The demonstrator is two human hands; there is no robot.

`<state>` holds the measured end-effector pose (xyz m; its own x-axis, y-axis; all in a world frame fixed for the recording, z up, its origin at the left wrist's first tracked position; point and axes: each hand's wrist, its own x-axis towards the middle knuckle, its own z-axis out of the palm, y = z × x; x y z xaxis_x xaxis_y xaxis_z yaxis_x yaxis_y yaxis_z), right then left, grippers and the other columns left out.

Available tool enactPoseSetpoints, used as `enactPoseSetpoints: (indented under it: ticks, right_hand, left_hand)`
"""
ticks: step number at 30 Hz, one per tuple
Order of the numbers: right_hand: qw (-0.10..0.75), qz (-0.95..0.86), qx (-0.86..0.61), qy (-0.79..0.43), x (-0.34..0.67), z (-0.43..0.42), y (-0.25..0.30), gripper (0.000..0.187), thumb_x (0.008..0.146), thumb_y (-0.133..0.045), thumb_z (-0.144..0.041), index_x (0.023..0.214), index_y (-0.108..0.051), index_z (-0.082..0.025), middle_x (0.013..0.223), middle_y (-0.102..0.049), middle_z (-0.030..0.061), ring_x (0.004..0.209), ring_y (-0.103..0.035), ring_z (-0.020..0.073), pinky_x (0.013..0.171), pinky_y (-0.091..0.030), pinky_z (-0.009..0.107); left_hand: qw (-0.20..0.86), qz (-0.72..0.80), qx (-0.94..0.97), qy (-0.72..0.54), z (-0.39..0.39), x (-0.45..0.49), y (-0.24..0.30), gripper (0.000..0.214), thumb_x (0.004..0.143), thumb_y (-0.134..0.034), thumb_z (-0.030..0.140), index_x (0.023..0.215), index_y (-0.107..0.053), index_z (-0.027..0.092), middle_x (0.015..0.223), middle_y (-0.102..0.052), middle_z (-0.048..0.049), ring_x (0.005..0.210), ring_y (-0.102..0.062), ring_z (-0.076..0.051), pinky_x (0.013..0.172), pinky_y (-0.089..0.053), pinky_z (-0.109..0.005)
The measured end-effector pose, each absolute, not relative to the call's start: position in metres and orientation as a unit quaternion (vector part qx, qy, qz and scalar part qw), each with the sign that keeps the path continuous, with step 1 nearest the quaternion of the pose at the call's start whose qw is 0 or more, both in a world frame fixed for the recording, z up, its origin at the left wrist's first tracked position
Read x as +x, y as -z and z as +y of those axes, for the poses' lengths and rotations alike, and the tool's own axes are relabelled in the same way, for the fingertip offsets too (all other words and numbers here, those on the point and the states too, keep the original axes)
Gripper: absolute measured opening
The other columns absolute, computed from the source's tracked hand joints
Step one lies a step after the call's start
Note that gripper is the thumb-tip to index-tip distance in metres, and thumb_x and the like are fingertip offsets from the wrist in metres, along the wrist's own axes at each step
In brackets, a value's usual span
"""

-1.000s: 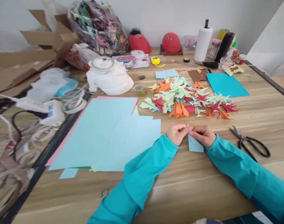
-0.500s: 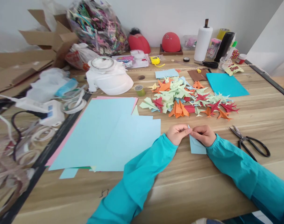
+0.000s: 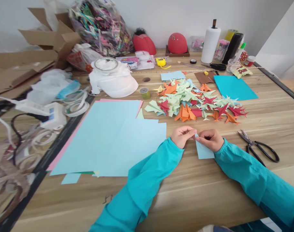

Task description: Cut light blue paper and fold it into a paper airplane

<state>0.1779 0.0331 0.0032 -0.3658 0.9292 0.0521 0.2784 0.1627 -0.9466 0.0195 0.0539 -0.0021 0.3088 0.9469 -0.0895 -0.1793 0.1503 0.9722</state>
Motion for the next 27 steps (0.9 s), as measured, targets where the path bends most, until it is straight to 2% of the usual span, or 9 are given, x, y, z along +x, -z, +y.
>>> enactPoseSetpoints:
  ticks: [10,19,23,27]
  right_hand:
    - [0.335,-0.67,-0.451,-0.486,0.179,0.0346,0.0007,0.045,0.07,-0.064,-0.048,0.046,-0.046,-0.015,0.044,-0.037,-0.0041,0.043,-0.031,0.0052,0.04,-0.023,0.022]
    - [0.34,-0.664,-0.461,-0.481,0.1778,0.0352,-0.001,0.049,0.07,-0.061,-0.054,0.045,-0.044,-0.015,0.043,-0.035,-0.0048,0.043,-0.029,0.0048,0.04,-0.023,0.021]
    - [0.371,-0.631,-0.481,-0.482,0.1773,0.0365,-0.0027,0.051,0.068,-0.06,-0.06,0.047,-0.046,-0.016,0.042,-0.034,-0.0054,0.042,-0.028,0.0048,0.039,-0.022,0.021]
    - [0.39,-0.608,-0.492,-0.486,0.1769,0.0379,-0.0053,0.052,0.064,-0.062,-0.063,0.047,-0.046,-0.016,0.043,-0.035,-0.0055,0.043,-0.029,0.0051,0.039,-0.023,0.02]
  left_hand:
    - [0.654,0.407,0.442,-0.46,0.0526,0.0201,0.0001,0.027,0.056,-0.075,0.039,0.058,-0.063,0.015,0.048,-0.059,0.0012,0.047,-0.052,-0.01,0.054,-0.044,-0.024]
    - [0.651,0.399,0.452,-0.461,0.0535,0.0208,-0.0022,0.036,0.057,-0.073,0.049,0.061,-0.061,0.015,0.051,-0.059,0.0011,0.05,-0.052,-0.01,0.056,-0.044,-0.025]
    - [0.654,0.386,0.481,-0.439,0.0503,0.0228,-0.0039,0.043,0.057,-0.071,0.055,0.064,-0.06,0.014,0.053,-0.057,0.0021,0.051,-0.049,-0.009,0.052,-0.039,-0.023]
    - [0.627,0.398,0.548,-0.386,0.0478,0.0235,0.0012,0.043,0.056,-0.074,0.052,0.053,-0.054,0.014,0.045,-0.042,0.0061,0.046,-0.035,-0.006,0.045,-0.027,-0.022]
